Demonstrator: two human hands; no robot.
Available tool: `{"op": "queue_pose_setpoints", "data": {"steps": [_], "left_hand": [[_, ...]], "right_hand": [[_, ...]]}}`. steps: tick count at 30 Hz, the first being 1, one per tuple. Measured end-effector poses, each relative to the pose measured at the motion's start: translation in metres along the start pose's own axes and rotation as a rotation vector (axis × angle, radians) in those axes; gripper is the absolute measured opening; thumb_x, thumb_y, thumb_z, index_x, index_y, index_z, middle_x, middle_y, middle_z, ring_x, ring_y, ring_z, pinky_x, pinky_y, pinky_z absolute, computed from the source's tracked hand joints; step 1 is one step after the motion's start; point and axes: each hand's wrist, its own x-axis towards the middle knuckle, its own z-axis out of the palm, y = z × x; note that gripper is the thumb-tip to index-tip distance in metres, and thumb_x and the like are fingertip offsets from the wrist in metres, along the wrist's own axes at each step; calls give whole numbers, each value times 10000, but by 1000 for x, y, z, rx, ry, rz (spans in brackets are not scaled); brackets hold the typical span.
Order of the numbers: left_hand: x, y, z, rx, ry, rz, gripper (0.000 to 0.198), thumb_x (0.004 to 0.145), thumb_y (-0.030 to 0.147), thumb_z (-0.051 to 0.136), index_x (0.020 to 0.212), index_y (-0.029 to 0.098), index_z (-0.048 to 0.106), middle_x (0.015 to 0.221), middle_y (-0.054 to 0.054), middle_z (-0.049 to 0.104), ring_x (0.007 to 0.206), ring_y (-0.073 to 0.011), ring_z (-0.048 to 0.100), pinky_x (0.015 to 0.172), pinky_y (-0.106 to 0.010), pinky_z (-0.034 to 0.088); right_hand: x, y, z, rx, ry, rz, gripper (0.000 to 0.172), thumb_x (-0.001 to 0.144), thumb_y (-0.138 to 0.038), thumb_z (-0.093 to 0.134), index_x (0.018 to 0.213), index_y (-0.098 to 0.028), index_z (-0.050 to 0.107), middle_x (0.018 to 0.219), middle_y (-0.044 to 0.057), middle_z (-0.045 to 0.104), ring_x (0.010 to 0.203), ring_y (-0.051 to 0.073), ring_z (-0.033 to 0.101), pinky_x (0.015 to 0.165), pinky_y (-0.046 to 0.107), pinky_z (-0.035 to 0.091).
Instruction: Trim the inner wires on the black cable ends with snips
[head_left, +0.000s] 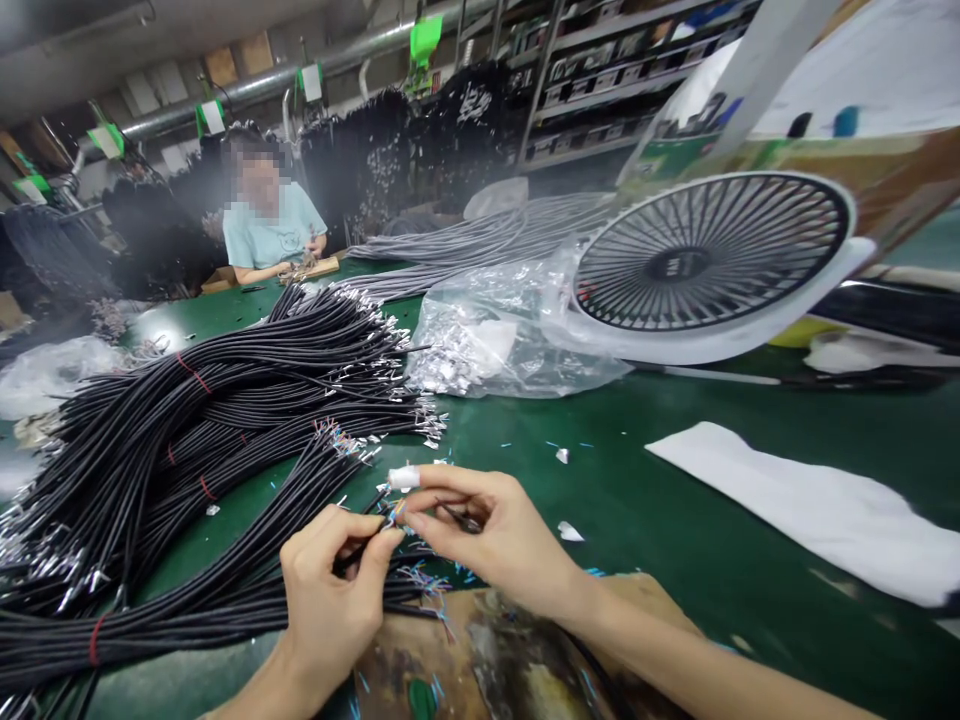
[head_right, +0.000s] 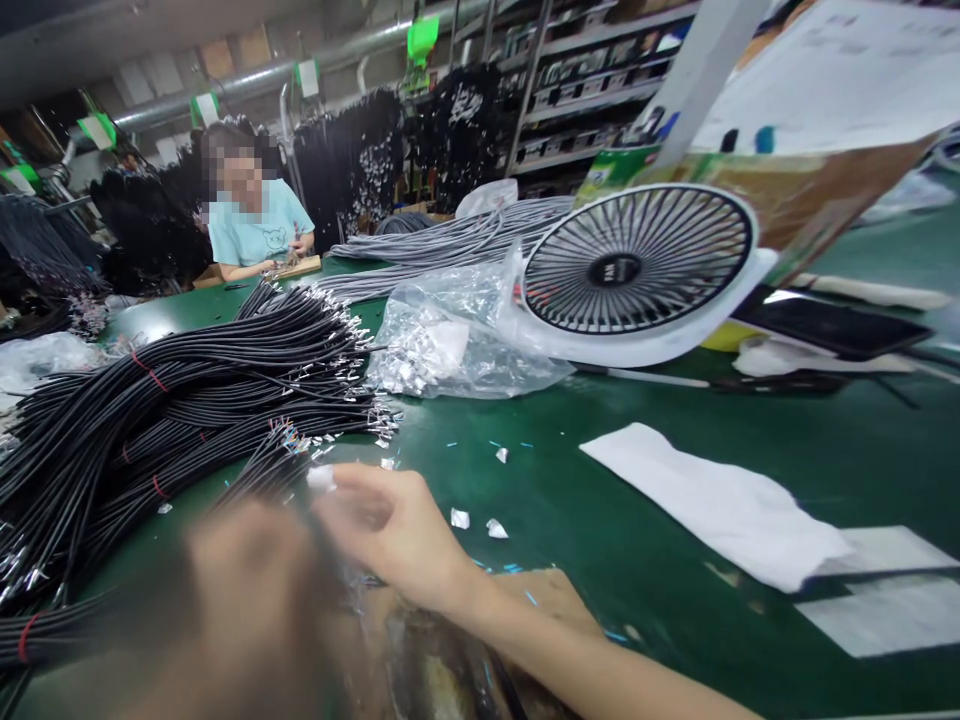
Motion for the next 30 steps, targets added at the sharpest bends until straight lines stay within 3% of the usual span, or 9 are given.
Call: {"op": "queue_pose_setpoints", "data": {"steps": [5,9,13,15,21,23,26,30], "left_hand": [[3,7,-4,-25,-13,-3,161,826,261,570,699,179,626,602,5,570,512,-102,507,490,-212,394],[4,7,-1,-26,-21,4,203,825,266,567,648,173,605,576,8,559,497,-95,490,483,-211,381],[0,1,10,-96,63,-80,239,801,298,598,599,171,588,534,17,540,471,-87,468,454,-197,368],[2,1,10,-150,50,-150,241,790,320,609,604,166,608,551,6,570,486,-94,495,452,-192,382],[19,4,-10,-182,33,-289,361,879,379,460,701,140,663,517,-2,594,416,-100,519,390,-184,380],[24,-4,-16,-67,-35,-302,374,895,364,439,694,150,670,530,4,610,443,-104,547,426,-186,409],[28,-21,-16,329,-137,-177,199,855,271,531,747,179,671,624,21,644,538,-110,585,545,-201,450],[29,-34,-6,626,-176,-73,139,826,144,544,909,181,649,867,-38,660,808,-186,599,687,-268,440]], "right_hand": [[0,-3,-3,-52,-19,-39,269,755,-247,607,984,-124,675,840,87,698,724,186,669,612,245,566],[-1,-4,-6,-81,-59,-60,319,777,-265,594,1048,-109,654,814,80,703,653,177,671,543,226,561],[-6,1,-4,-286,1,-248,240,781,-189,569,984,-143,688,678,25,689,543,152,638,473,203,524],[-9,3,-3,-414,33,-375,261,779,-134,534,988,-161,688,676,14,685,471,124,592,420,191,477],[-1,-3,-13,-566,161,-532,293,730,-75,460,912,-153,676,705,16,680,529,121,609,491,192,482],[4,-4,-18,-572,213,-529,217,735,-104,488,847,-132,671,677,26,670,533,127,605,518,198,482],[9,-2,-21,-578,192,-448,138,768,-174,527,718,-122,644,559,9,607,457,108,527,463,188,416],[11,4,-19,-622,71,-321,254,811,-217,502,567,-147,525,472,-28,469,422,80,383,423,181,286]]}}
